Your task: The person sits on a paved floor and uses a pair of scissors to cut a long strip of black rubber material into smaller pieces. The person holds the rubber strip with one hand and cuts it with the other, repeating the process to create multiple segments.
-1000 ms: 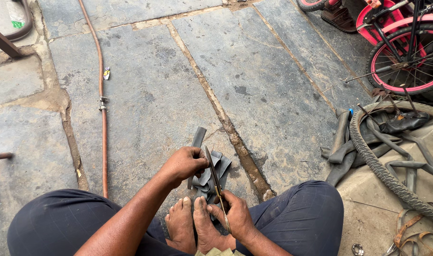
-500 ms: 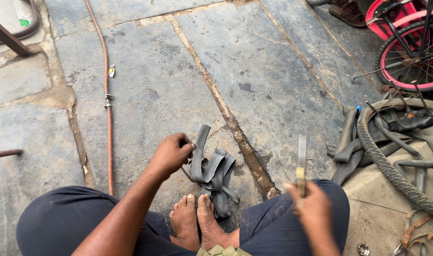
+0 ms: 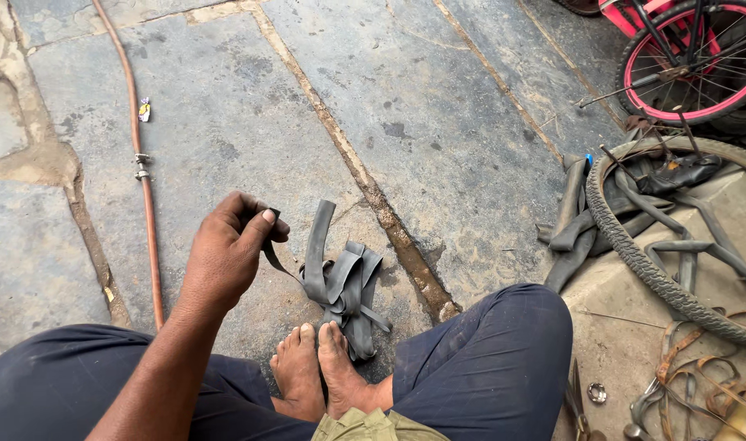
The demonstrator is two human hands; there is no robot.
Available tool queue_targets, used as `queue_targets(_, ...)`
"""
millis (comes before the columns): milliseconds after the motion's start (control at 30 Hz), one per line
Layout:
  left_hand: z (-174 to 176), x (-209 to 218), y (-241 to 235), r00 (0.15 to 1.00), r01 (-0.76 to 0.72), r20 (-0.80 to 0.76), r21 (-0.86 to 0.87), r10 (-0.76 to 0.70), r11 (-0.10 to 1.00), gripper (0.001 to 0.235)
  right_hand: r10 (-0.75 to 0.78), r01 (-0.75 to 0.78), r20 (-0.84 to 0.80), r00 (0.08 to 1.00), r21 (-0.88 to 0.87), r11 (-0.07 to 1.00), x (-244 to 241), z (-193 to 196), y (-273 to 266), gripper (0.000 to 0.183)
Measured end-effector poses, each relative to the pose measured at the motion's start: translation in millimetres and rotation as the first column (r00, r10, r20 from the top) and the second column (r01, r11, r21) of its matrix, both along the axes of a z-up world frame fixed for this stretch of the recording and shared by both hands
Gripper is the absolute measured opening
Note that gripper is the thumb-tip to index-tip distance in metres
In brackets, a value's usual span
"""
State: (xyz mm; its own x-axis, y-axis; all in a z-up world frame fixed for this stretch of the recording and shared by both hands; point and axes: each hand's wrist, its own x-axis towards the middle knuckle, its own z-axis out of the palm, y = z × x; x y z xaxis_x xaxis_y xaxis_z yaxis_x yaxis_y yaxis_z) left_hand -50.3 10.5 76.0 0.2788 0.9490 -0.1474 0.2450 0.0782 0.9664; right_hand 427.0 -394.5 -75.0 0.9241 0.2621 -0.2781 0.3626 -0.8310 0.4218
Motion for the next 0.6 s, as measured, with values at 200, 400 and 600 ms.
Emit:
queue_targets(200, 13.3, -5.3, -6.8, 0.996, 0.048, -0.075, 0.066, -0.043, 0.997, 0.013, 0.145, -0.147, 0.033, 0.989, 0.097, 0.984, -22.2, 73.9, 29.2, 0.067)
queue_targets(400, 46.8, 17.8, -27.6, 0.958, 0.153, 0.242, 0.033, -0.157, 0.988, 0.013, 0.539, -0.257, -0.126, 0.833, 0.774, 0.578, -124.8, 100.5, 160.9, 0.061)
queue_targets(600, 86.5, 19.4, -63.1, 0.824, 0.229, 0.543, -0.055, -0.164, 0.972, 0.011, 0.967, -0.228, -0.068, 0.244, 0.966, 0.125, -300.7, 15.5, 299.8, 0.06)
